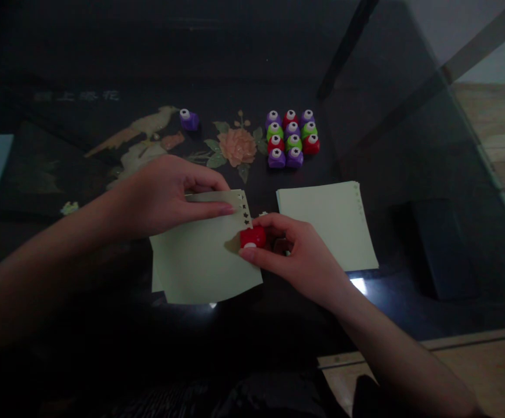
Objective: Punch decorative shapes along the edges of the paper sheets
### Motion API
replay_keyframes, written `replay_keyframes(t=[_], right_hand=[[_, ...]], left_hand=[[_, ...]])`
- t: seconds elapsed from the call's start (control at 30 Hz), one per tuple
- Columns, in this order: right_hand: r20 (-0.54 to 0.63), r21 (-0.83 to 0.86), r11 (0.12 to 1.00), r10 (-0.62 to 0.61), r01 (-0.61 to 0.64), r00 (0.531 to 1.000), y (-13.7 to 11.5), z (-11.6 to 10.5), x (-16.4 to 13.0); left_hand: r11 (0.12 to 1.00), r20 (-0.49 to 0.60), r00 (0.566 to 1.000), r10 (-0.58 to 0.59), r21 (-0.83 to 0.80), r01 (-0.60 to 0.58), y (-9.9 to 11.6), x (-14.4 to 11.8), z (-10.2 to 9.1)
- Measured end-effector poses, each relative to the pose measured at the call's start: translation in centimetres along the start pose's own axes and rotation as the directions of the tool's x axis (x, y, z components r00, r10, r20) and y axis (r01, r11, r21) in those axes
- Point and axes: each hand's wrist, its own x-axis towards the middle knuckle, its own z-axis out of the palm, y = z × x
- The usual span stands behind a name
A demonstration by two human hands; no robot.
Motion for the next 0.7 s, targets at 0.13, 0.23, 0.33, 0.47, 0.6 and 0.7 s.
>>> replay_keyframes(t=[0.13, 0.23, 0.33, 0.47, 0.6, 0.7], right_hand=[[0.006, 0.010, 1.000, 0.011, -0.011, 1.000, 0.07, 0.06, -0.05], [0.001, 0.019, 1.000, 0.002, -0.002, 1.000, 0.13, 0.12, -0.03], [-0.005, 0.025, 1.000, -0.013, 0.013, 1.000, 0.16, 0.14, 0.03], [-0.006, 0.019, 1.000, -0.014, 0.014, 1.000, 0.13, 0.11, -0.02], [-0.008, 0.015, 1.000, -0.015, 0.015, 1.000, 0.13, 0.12, -0.06], [-0.015, 0.028, 0.999, -0.019, 0.019, 1.000, 0.17, 0.17, -0.03]], left_hand=[[1.000, 0.000, 1.000, -0.009, -0.008, 0.009, -0.02, -0.02, 0.04], [1.000, -0.007, 1.000, -0.008, -0.017, 0.008, -0.04, 0.00, 0.12], [1.000, -0.009, 1.000, -0.013, -0.027, 0.012, -0.02, 0.01, 0.16], [1.000, -0.010, 1.000, -0.012, -0.016, 0.011, 0.04, 0.01, 0.12], [1.000, -0.006, 1.000, -0.004, -0.018, 0.004, 0.04, -0.02, 0.08], [1.000, -0.018, 1.000, 0.012, -0.022, -0.012, -0.03, -0.04, 0.11]])
